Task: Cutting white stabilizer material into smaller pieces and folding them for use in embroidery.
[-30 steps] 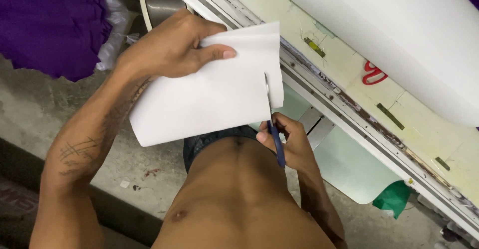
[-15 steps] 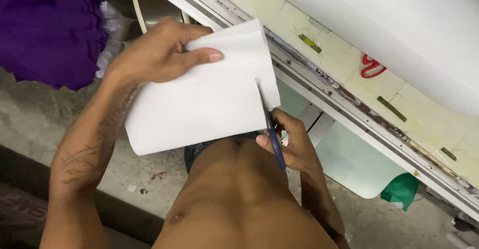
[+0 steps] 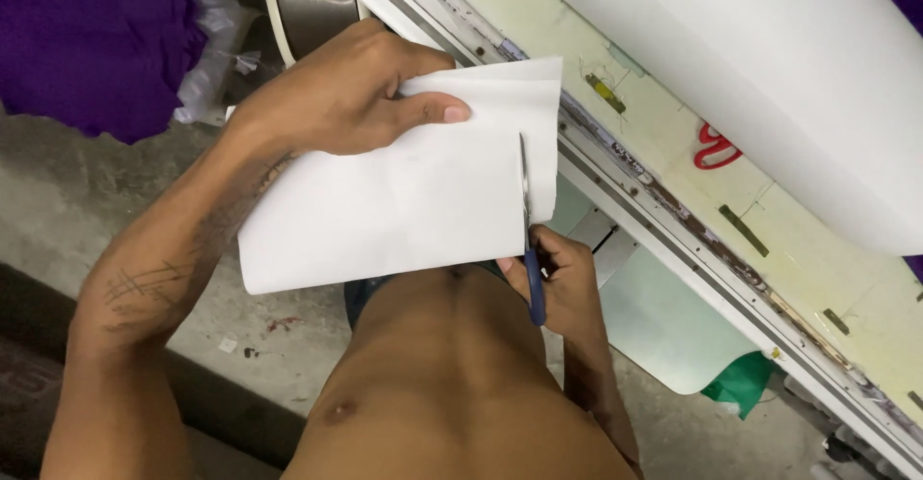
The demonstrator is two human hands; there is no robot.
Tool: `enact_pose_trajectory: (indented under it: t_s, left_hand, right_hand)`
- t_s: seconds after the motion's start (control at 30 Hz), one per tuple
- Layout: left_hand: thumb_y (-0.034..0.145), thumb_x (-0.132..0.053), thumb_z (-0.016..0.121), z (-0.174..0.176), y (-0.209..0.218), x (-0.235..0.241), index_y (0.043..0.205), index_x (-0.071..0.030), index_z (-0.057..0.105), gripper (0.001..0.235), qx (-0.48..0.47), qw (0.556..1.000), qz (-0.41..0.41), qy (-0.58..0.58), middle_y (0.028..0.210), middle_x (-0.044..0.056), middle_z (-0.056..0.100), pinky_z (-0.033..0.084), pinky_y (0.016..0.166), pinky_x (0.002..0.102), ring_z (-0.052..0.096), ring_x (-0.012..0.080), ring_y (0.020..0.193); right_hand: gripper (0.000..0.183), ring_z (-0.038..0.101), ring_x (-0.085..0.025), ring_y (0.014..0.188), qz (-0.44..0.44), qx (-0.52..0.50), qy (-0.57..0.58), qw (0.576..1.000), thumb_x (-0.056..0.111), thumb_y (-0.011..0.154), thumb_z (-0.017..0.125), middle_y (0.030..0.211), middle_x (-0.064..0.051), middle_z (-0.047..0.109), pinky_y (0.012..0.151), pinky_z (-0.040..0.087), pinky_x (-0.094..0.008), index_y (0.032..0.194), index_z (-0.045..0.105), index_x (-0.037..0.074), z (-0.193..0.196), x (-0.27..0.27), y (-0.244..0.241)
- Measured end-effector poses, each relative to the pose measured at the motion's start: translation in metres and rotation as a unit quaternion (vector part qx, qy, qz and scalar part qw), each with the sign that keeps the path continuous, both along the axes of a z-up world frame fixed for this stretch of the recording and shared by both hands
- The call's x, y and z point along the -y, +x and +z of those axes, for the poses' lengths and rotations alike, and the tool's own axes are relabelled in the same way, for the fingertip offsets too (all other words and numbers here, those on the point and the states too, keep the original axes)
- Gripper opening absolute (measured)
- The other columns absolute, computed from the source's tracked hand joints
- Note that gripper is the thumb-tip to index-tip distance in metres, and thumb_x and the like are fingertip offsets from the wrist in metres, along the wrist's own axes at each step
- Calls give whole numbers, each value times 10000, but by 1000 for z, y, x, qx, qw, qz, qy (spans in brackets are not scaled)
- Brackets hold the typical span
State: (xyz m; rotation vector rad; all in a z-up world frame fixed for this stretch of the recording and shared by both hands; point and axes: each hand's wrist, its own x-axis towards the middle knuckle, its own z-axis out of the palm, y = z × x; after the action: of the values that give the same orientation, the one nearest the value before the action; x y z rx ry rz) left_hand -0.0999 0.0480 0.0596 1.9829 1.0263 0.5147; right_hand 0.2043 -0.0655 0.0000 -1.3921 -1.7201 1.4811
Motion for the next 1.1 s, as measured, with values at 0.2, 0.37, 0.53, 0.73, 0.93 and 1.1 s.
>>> enact_pose_trajectory:
  t_s: [0.2, 0.37, 0.53, 0.73, 0.93, 1.1]
  left_hand:
    - [1071, -343, 628, 4, 1, 2, 765, -59, 565, 422, -3, 1000, 5, -26, 618, -8, 460, 335, 569, 315, 413, 151, 562]
    - [1073, -363, 609, 4, 8, 6, 710, -68, 487, 483, -21, 999, -15, -42, 563, 10, 384, 298, 542, 341, 333, 176, 509]
    - [1069, -343, 612, 5, 13, 11, 692, -80, 490, 475, -10, 996, -24, -87, 538, -14, 343, 249, 495, 322, 298, 147, 478]
    - [1057, -305, 630, 7, 15, 7, 696, -89, 503, 439, 38, 993, -21, -111, 597, -32, 407, 259, 468, 273, 350, 103, 497]
    - [1061, -319, 640, 13, 16, 3, 664, -119, 460, 480, 50, 985, -6, -165, 552, -56, 303, 213, 449, 263, 277, 78, 468]
    - [1062, -320, 658, 15, 16, 1, 645, -136, 462, 495, 47, 964, 32, -259, 531, -72, 275, 191, 441, 253, 256, 63, 457]
  right_hand:
    - [432, 250, -70, 581, -17, 7, 53, 998, 100, 880, 685, 580, 69, 293, 520, 233, -239, 634, 330, 118, 3, 6, -8]
    - [333, 361, -44, 642, -40, -2, -30, 999, 184, 856, 781, 643, 79, 434, 573, 308, -209, 727, 484, 105, -2, 2, -4]
    - [298, 340, -37, 657, -37, -42, -7, 998, 198, 846, 754, 660, 100, 430, 560, 293, -214, 721, 499, 109, -3, 2, -1]
    - [188, 393, -34, 647, -47, -16, -21, 999, 149, 796, 772, 675, 89, 502, 549, 323, -209, 825, 603, 74, -5, 1, 1]
    - [223, 469, -45, 724, -24, -48, 20, 998, 108, 828, 806, 757, 76, 571, 628, 381, -205, 862, 588, 73, -2, -6, 2]
    - [209, 405, -41, 694, -39, -47, 9, 998, 102, 806, 772, 708, 85, 490, 589, 326, -211, 814, 563, 90, 2, -9, -1]
